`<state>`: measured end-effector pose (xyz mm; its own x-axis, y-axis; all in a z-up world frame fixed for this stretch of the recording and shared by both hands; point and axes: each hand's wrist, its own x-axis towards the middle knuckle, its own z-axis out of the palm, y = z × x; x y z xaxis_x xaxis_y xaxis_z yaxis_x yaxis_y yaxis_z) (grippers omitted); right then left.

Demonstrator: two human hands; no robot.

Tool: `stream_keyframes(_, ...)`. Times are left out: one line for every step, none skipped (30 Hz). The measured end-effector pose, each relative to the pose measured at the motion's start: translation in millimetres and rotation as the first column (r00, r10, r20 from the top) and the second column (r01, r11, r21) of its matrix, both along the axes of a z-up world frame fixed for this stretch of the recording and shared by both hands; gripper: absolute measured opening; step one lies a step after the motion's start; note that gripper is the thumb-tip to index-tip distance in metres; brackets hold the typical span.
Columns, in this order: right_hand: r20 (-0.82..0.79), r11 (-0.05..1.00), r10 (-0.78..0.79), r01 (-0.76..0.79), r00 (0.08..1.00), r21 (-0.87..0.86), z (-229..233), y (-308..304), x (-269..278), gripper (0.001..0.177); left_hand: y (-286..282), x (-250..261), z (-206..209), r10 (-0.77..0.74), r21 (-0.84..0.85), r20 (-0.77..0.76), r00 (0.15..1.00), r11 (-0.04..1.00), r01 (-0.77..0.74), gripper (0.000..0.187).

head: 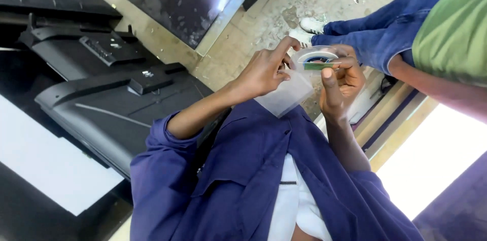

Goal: Repairing a TV panel by preparing a COF component with tape and using a bonding machine to attach it.

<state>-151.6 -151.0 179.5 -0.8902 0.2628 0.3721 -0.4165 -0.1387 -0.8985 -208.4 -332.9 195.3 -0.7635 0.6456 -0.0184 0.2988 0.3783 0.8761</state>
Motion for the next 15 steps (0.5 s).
stream_keyframes(0.007, 1.0, 0.023, -0.023, 1.0, -0.001, 2.0, -3.8, -4.5, 0.028, -1.2, 1.4, 1.0, 0.023, -0.001, 0.007, 1.0, 1.0, -0.023, 0.064)
stream_keyframes(-0.004, 0.998, 0.06, -0.06, 0.998, -0.017, 3.8, -8.1, -8.9, 0.028, -2.8, 2.7, 2.0, 0.055, 0.012, 0.004, 0.998, 0.998, -0.055, 0.064)
stream_keyframes(-0.014, 0.995, 0.099, -0.099, 0.995, -0.032, 6.0, -13.4, -12.5, 0.028, -5.1, 5.1, 3.0, 0.089, 0.027, 0.001, 0.996, 0.996, -0.089, 0.065)
stream_keyframes(-0.007, 0.992, 0.124, -0.124, 0.992, -0.032, 1.7, -13.9, -14.1, 0.028, -10.2, 7.4, -1.7, 0.114, 0.027, 0.008, 0.993, 0.993, -0.114, 0.065)
stream_keyframes(-0.015, 0.991, 0.137, -0.137, 0.99, -0.001, -2.7, -14.9, -19.5, 0.028, -15.8, 6.3, -6.2, 0.138, 0.048, 0.026, 0.99, 0.989, -0.139, 0.064)
stream_keyframes(-0.024, 0.988, 0.151, -0.15, 0.988, 0.03, -7.0, -16.7, -25.5, 0.028, -21.9, 4.8, -10.5, 0.162, 0.069, 0.043, 0.986, 0.984, -0.165, 0.063)
stream_keyframes(-0.02, 0.985, 0.171, -0.17, 0.985, 0.03, -9.8, -19.1, -30.2, 0.028, -28.0, 4.5, -9.8, 0.183, 0.07, 0.047, 0.982, 0.98, -0.186, 0.063)
stream_keyframes(-0.009, 0.977, 0.21, -0.21, 0.978, 0.035, -12.5, -22.3, -35.3, 0.027, -34.8, 4.0, -9.2, 0.218, 0.082, 0.066, 0.974, 0.971, -0.223, 0.065)
stream_keyframes(-0.001, 0.968, 0.249, -0.248, 0.969, 0.04, -15.2, -25.9, -42.4, 0.027, -42.0, 1.7, -8.7, 0.253, 0.096, 0.081, 0.964, 0.961, -0.26, 0.066)
stream_keyframes(-0.001, 0.962, 0.269, -0.269, 0.963, 0.042, -16.1, -31.9, -48.9, 0.027, -48.2, -1.2, -12.4, 0.273, 0.098, 0.081, 0.959, 0.955, -0.28, 0.066)
stream_keyframes(0.002, 0.957, 0.285, -0.284, 0.959, 0.057, -17.0, -39.5, -55.0, 0.027, -55.8, -3.9, -16.1, 0.292, 0.112, 0.091, 0.952, 0.947, -0.301, 0.066)
stream_keyframes(0.005, 0.951, 0.3, -0.3, 0.954, 0.071, -17.7, -47.8, -61.6, 0.027, -64.1, -7.2, -19.6, 0.311, 0.126, 0.101, 0.945, 0.938, -0.323, 0.067)
stream_keyframes(0.008, 0.947, 0.313, -0.313, 0.95, 0.072, -15.9, -57.6, -67.6, 0.027, -73.7, -10.2, -23.5, 0.324, 0.128, 0.104, 0.94, 0.933, -0.336, 0.067)
stream_keyframes(0.015, 0.941, 0.331, -0.331, 0.943, 0.068, -14.0, -67.9, -74.5, 0.027, -83.7, -14.1, -27.4, 0.346, 0.127, 0.121, 0.931, 0.924, -0.36, 0.067)
stream_keyframes(0.017, 0.936, 0.344, -0.345, 0.939, 0.067, -11.9, -78.1, -83.8, 0.027, -93.7, -21.4, -31.3, 0.362, 0.13, 0.133, 0.923, 0.917, -0.378, 0.066)
